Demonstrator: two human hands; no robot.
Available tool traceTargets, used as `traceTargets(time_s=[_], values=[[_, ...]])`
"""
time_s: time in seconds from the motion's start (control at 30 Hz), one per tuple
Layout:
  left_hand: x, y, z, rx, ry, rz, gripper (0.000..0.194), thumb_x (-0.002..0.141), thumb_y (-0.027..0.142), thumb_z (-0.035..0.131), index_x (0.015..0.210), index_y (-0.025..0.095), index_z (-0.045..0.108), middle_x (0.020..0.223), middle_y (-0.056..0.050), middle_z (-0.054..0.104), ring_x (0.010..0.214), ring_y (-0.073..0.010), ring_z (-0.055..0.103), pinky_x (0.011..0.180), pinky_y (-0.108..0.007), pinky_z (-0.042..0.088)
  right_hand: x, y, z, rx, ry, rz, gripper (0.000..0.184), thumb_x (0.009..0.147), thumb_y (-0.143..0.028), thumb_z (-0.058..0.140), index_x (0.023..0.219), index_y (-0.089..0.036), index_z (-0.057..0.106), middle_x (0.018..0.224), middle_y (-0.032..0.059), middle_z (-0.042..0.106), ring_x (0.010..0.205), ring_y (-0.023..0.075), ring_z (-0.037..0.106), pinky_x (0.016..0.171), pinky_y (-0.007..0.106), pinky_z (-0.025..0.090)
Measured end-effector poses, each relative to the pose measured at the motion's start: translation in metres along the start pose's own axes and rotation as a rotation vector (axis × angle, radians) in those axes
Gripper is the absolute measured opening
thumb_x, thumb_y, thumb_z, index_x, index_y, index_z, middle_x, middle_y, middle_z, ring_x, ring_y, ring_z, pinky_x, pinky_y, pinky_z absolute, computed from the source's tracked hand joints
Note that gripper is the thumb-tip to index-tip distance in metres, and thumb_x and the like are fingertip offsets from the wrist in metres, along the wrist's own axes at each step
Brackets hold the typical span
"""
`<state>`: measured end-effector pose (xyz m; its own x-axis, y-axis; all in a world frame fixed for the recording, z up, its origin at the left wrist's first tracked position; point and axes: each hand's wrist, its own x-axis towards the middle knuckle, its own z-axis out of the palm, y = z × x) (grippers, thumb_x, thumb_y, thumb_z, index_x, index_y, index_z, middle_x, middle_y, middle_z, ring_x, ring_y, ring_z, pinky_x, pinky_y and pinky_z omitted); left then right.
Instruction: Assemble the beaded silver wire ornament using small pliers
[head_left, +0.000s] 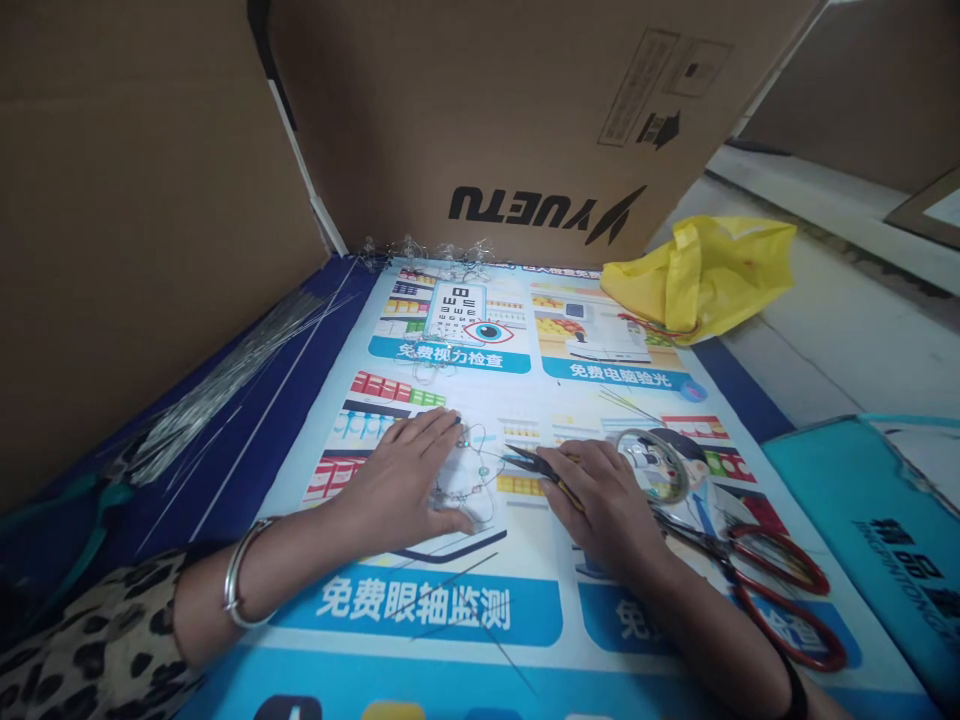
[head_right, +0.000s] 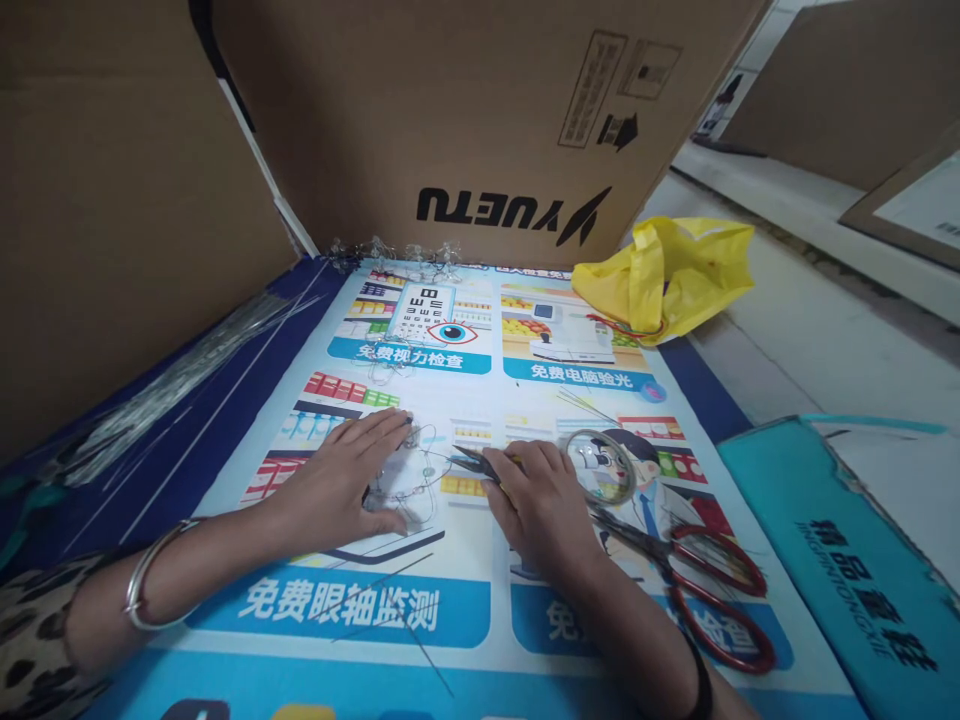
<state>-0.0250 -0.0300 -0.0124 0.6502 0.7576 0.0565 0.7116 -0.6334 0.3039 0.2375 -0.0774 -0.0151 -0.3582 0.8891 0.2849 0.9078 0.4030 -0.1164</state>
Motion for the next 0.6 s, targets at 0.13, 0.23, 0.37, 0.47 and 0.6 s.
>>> traceTargets(time_s=[0.13,0.23,0.37,0.47,0.6], values=[[0.0,0.0,-0.003,-0.013,0.013,0.017,0.09,0.069,0.072,0.049,0.138,0.02,0.026,0.145,-0.009,0.027,0.133,-0.0289,0.023,0.107,-0.047,0.022,0.001,-0.003,0.0,0.019,0.028,-0.011,0.032,0.085,-0.03,0.047,0.113,-0.018,0.057,0.102,0.0093,0.056,0.094,0.0222,0.047,0.081,0.037,0.038],[0.001,0.0,-0.006,-0.026,0.026,0.065,0.082,0.073,0.067,0.049,0.137,0.021,0.026,0.145,-0.008,0.028,0.133,-0.0266,0.024,0.107,-0.045,0.022,0.002,-0.008,0.0,0.019,0.035,-0.026,0.031,0.085,-0.03,0.047,0.113,-0.019,0.057,0.1,0.0089,0.057,0.093,0.0217,0.048,0.08,0.037,0.038],[0.003,-0.001,-0.007,-0.036,0.028,0.133,0.071,0.08,0.062,0.045,0.137,0.025,0.026,0.145,-0.005,0.029,0.133,-0.0241,0.025,0.107,-0.044,0.021,0.003,-0.013,0.0,0.02,0.012,-0.031,0.03,0.086,-0.03,0.047,0.112,-0.021,0.058,0.1,0.0078,0.058,0.094,0.0215,0.048,0.082,0.037,0.036],[0.003,-0.002,-0.005,-0.038,0.005,0.14,0.071,0.08,0.06,0.047,0.138,0.026,0.025,0.145,-0.004,0.029,0.133,-0.0245,0.025,0.106,-0.044,0.022,0.003,-0.015,-0.001,0.006,0.003,-0.035,0.029,0.086,-0.03,0.047,0.111,-0.022,0.059,0.099,0.0077,0.058,0.093,0.0214,0.048,0.081,0.037,0.035],[0.004,-0.003,-0.003,-0.034,-0.02,0.138,0.073,0.078,0.062,0.047,0.138,0.026,0.026,0.145,-0.004,0.029,0.132,-0.0254,0.026,0.106,-0.045,0.021,0.003,-0.015,-0.002,-0.004,0.007,-0.044,0.029,0.086,-0.03,0.047,0.11,-0.021,0.06,0.097,0.0079,0.058,0.092,0.0208,0.048,0.08,0.036,0.036]])
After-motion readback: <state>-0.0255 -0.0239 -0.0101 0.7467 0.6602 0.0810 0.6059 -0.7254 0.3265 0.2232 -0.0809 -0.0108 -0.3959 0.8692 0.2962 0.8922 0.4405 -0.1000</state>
